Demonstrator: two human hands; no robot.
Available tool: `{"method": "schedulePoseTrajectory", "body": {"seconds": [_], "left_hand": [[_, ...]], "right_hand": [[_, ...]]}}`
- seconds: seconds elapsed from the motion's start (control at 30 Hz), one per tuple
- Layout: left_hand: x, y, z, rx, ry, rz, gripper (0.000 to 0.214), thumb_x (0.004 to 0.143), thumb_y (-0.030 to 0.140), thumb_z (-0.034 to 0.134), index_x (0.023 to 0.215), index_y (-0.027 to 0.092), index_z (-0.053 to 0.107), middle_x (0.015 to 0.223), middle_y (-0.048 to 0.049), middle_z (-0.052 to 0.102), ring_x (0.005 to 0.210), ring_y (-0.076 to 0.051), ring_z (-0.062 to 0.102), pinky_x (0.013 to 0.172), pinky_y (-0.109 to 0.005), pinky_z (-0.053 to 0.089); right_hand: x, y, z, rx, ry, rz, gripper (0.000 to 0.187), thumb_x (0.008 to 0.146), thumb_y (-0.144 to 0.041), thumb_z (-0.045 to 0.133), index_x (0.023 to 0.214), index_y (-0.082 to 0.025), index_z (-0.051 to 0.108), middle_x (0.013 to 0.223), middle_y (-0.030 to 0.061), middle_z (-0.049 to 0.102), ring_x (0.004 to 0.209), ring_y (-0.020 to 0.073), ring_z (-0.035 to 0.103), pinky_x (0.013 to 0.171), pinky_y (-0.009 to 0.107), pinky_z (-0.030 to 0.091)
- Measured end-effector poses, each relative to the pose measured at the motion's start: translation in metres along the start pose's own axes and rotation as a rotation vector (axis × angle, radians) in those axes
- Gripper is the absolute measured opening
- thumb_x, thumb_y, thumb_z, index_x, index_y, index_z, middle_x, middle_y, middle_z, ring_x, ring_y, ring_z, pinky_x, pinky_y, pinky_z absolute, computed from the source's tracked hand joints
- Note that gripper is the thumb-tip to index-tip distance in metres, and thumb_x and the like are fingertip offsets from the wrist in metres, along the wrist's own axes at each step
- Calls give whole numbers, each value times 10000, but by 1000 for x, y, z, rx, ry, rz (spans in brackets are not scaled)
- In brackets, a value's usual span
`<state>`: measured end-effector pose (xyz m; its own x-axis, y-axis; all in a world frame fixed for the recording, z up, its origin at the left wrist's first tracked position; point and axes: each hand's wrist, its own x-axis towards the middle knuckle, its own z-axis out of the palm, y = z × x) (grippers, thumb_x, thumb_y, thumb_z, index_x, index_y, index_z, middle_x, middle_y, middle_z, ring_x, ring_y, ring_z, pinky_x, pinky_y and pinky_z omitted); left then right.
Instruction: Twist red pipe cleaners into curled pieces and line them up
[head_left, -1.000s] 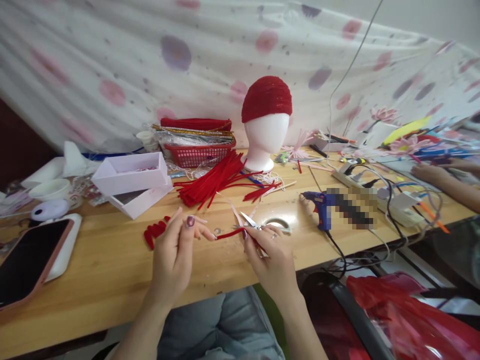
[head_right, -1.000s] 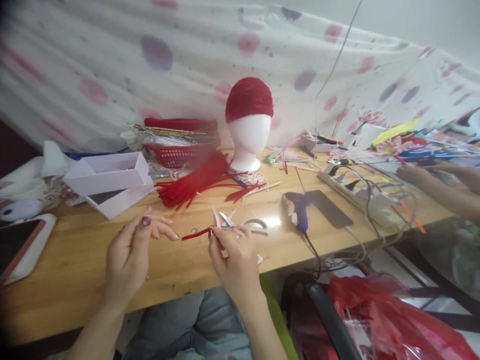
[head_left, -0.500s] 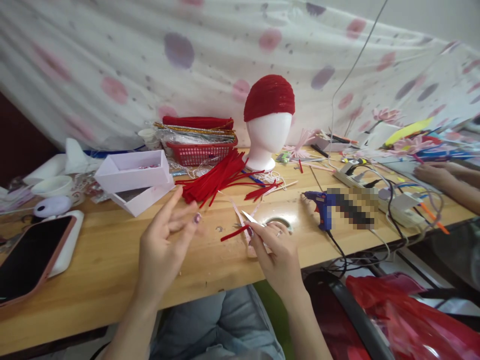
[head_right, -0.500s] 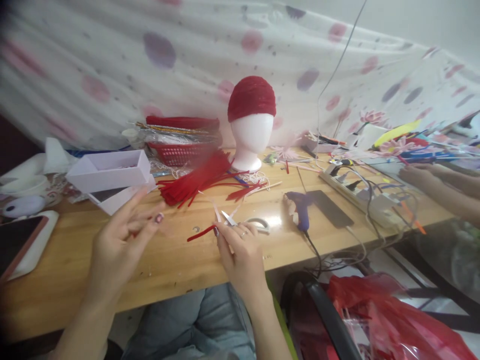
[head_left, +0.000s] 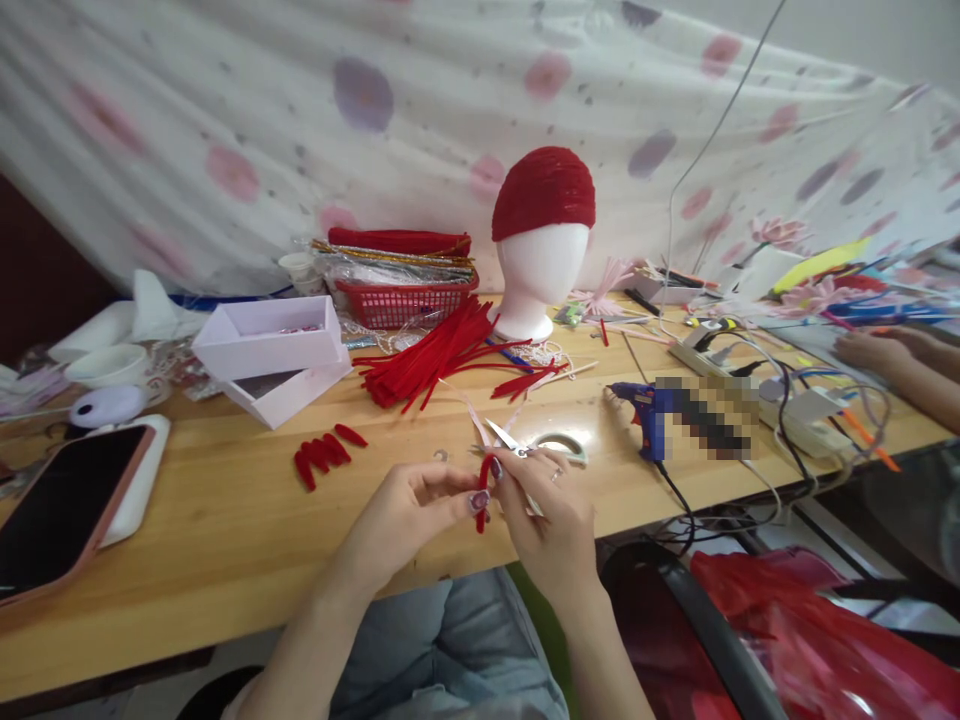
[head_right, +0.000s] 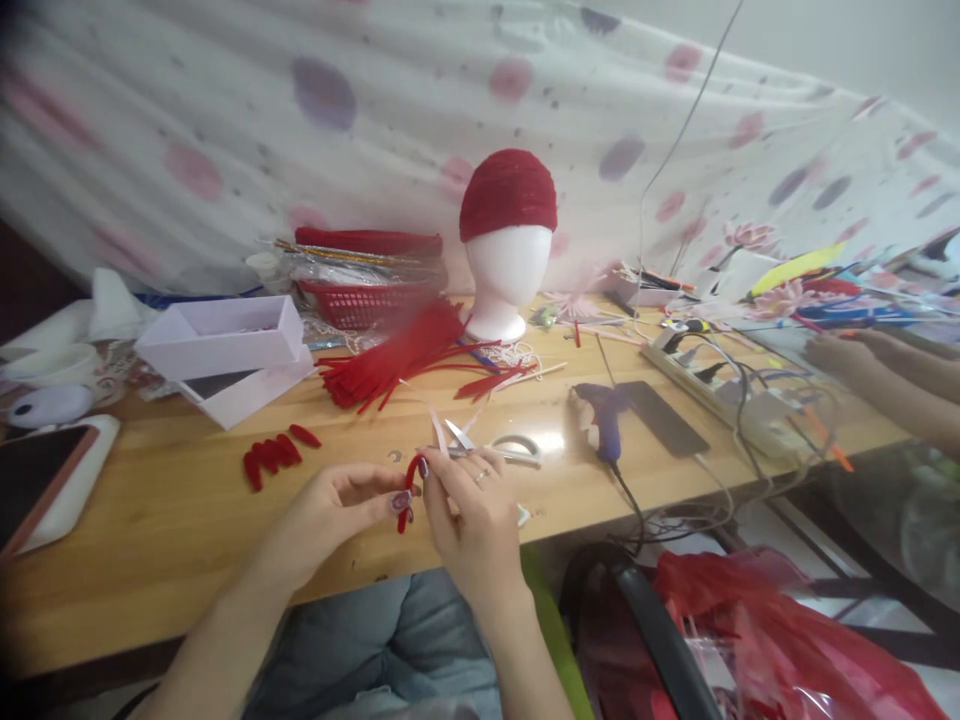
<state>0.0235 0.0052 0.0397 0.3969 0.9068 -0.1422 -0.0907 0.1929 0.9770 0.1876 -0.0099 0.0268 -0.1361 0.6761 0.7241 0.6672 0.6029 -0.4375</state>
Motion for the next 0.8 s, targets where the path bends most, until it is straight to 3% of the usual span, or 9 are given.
{"method": "schedulePoseTrajectory", "body": {"seconds": [0.13,0.23,0.4,0.57,0.7,0.8], "left_hand": [[-1,-5,9,-143,35,37,202,631,235,855,742,176,697,757,3,727,737,-129,644,709,-200,502],[-2,-8,10,-162,59,55,258,627,200,866,813,186,687,790,11,723,765,-124,654,733,-197,516],[-1,-10,10,-218,141,92,277,660,357,852,815,166,723,728,-10,724,668,-117,659,675,-198,540],[-2,-8,8,-208,127,84,357,746,499,751,761,142,757,668,-37,725,576,-101,630,630,-195,542],[-3,-7,5,-202,128,74,304,700,432,812,816,156,759,686,-32,737,638,-110,654,651,-179,533],[-4,-9,4,-198,147,118,260,698,357,828,895,205,750,799,-15,757,750,-122,684,707,-182,536]], "right_hand": [[-8,-7,5,54,5,93,219,937,-103,501,1063,-194,655,850,62,714,763,196,636,750,348,481],[-13,-9,4,118,-107,183,270,957,-126,461,1147,-213,630,936,72,713,868,216,654,782,355,496],[-14,-7,-1,192,-252,167,358,963,-108,378,1270,-196,541,978,87,692,909,222,640,762,343,503],[-14,-8,-3,205,-225,196,311,983,-143,386,1259,-208,514,978,80,681,905,206,647,780,332,503],[-16,-9,-5,248,-184,310,172,988,-193,425,1132,-226,511,891,42,668,793,179,658,735,314,510],[-16,-11,-7,224,-178,306,122,987,-197,434,1052,-238,529,859,25,647,791,178,651,727,309,508]]}}
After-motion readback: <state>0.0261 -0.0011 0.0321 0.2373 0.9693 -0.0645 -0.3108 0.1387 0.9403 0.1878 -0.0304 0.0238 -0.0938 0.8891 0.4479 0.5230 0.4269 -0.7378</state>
